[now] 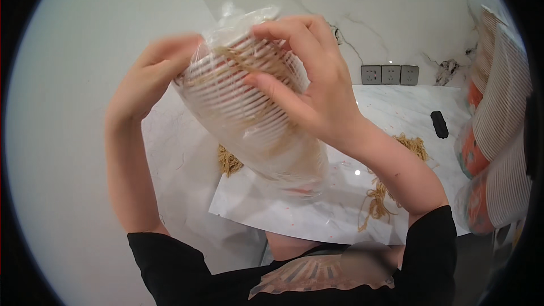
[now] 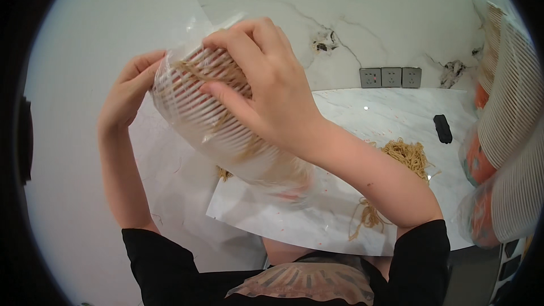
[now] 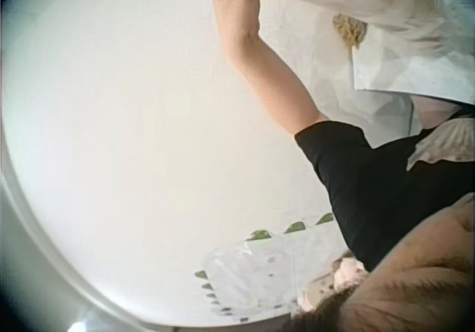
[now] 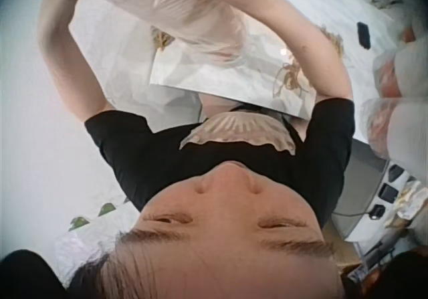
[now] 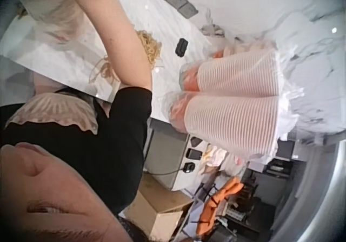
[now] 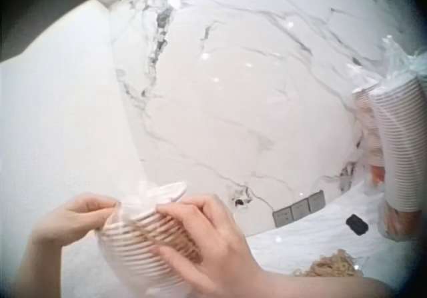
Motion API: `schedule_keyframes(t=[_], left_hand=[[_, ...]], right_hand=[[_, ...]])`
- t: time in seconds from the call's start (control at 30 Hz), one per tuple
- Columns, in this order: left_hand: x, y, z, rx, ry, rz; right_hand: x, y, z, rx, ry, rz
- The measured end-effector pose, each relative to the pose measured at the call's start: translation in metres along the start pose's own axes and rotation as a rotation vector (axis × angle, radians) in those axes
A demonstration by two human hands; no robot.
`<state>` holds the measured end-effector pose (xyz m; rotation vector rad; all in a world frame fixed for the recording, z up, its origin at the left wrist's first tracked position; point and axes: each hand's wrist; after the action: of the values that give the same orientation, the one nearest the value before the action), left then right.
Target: Poking holes in a decorative paper cup using a needle tool and packaging a stack of cups into a plastic bag with filler material.
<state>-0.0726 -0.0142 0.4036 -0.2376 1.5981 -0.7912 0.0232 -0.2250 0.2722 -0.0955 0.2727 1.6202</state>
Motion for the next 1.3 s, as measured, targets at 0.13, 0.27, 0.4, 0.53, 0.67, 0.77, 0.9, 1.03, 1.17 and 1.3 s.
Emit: schedule_keyframes(t=[0.13,0.27,0.4,0.53,0.67,0.77,0.9,1.03,1.17,1.3], left_hand=[[-0.006,0.009,0.006,0.194,-0.155,-0.266],[-0.022,0.022,-0.004,0.359,-0.307,-0.400],[-0.013,0.016,-0.008,0.417,-0.345,-0.167],[-0.010,0.021,-0.018,0.308,-0.246,0.244],[-0.017,0.026,-0.031,0.172,-0.131,0.087],[-0.017,0.034,-0.017,0.493,-0.332,-0.076],[-0.007,0.024,-0.004,0.534,-0.144,0.004],[-0.003,0.016,0.014,0.069,0.119,0.225],[-0.024,0.007,0.021,-0.132,0.512,0.427],[-0.019,0.005,0.028,0.004,0.591,0.152]], right_hand=[[0.003,-0.001,0.013,-0.037,0.114,0.103],[-0.013,0.010,0.028,-0.116,0.291,0.020],[-0.031,0.009,0.026,-0.111,0.469,0.338],[-0.032,0.014,0.033,0.056,0.264,0.307],[-0.025,0.013,0.032,-0.062,0.305,-0.109],[-0.025,-0.006,0.034,-0.044,0.272,0.071],[-0.020,0.007,0.057,-0.018,0.143,0.255],[-0.016,0.002,0.071,-0.029,0.433,0.207],[-0.017,0.004,0.082,0.195,0.843,-0.093],[-0.013,0.000,0.076,0.247,0.807,0.033]])
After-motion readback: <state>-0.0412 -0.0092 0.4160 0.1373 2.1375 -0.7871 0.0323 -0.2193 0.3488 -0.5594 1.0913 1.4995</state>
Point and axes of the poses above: each hand's wrist, its own z-axis towards the middle knuckle, its own x-axis out of the palm, y = z × x, and after that the axes turned 15 degrees about y, right-handed
